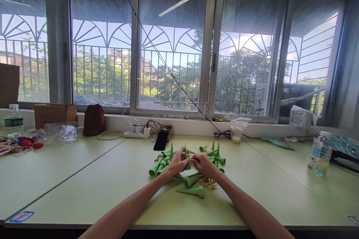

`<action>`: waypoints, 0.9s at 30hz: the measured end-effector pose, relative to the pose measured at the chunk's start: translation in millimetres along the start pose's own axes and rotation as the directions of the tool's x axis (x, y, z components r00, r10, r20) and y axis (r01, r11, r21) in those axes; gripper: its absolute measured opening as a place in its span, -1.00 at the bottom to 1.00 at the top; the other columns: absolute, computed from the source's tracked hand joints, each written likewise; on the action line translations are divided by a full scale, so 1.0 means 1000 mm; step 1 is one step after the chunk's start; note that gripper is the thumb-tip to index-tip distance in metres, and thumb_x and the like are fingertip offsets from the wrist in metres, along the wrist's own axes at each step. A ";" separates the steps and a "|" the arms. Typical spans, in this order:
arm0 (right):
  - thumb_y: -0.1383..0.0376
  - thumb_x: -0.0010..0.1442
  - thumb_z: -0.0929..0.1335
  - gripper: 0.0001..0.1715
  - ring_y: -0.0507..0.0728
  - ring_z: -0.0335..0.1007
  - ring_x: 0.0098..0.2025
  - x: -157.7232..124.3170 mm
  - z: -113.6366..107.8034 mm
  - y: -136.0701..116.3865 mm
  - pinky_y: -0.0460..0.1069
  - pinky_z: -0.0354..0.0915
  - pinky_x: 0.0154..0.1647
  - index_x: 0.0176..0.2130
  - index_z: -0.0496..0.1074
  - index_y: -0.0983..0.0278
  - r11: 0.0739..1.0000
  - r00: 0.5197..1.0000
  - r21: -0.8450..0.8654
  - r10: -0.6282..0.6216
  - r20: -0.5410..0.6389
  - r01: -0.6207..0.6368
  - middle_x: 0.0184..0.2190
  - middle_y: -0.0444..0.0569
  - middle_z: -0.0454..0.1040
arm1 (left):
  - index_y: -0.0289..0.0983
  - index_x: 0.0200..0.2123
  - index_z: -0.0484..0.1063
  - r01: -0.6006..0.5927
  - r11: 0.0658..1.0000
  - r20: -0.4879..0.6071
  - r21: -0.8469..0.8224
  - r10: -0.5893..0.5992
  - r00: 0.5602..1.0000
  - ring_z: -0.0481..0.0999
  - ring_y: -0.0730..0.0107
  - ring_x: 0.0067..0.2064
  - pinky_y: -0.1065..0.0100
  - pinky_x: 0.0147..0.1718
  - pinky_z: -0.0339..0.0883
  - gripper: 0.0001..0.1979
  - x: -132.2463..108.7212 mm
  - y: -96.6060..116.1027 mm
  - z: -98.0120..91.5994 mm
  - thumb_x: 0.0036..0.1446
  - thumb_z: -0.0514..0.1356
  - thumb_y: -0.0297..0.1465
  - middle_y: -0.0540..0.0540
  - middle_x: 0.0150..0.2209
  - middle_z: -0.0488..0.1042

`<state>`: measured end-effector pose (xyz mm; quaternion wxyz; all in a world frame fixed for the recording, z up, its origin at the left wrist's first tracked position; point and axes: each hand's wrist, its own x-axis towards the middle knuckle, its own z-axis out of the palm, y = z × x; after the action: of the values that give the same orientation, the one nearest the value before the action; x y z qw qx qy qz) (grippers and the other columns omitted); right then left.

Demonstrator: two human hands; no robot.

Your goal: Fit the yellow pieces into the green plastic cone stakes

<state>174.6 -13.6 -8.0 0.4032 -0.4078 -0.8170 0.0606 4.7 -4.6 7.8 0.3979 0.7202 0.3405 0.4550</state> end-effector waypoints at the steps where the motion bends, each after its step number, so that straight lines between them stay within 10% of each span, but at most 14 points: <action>1: 0.35 0.23 0.28 -0.72 0.00 0.15 -0.51 0.000 0.000 0.000 -0.11 0.06 -0.43 -0.49 0.43 0.34 1.000 1.000 -0.003 -0.002 0.000 0.002 -0.59 -0.13 0.36 | -0.25 -0.30 0.24 0.003 1.000 -0.001 -0.008 -0.003 1.000 0.19 0.68 -0.68 0.59 -0.70 0.03 -0.77 0.000 -0.001 0.000 -0.05 0.21 -0.44 0.16 -0.58 0.31; 27: 0.34 0.23 0.28 -0.72 0.00 0.12 -0.54 -0.001 -0.003 -0.010 -0.10 0.00 -0.48 -0.50 0.41 0.33 0.999 1.000 -0.045 -0.015 -0.008 0.015 -0.61 -0.12 0.35 | -0.25 -0.28 0.22 -0.004 1.000 0.012 -0.015 0.004 1.000 0.17 0.66 -0.71 0.59 -0.77 0.01 -0.70 0.004 -0.008 0.000 -0.04 0.26 -0.32 0.15 -0.59 0.29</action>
<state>170.6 -21.6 -2.0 0.3979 -0.4107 -0.8195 0.0376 5.4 2.1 2.1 0.4043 0.7206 0.3334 0.4539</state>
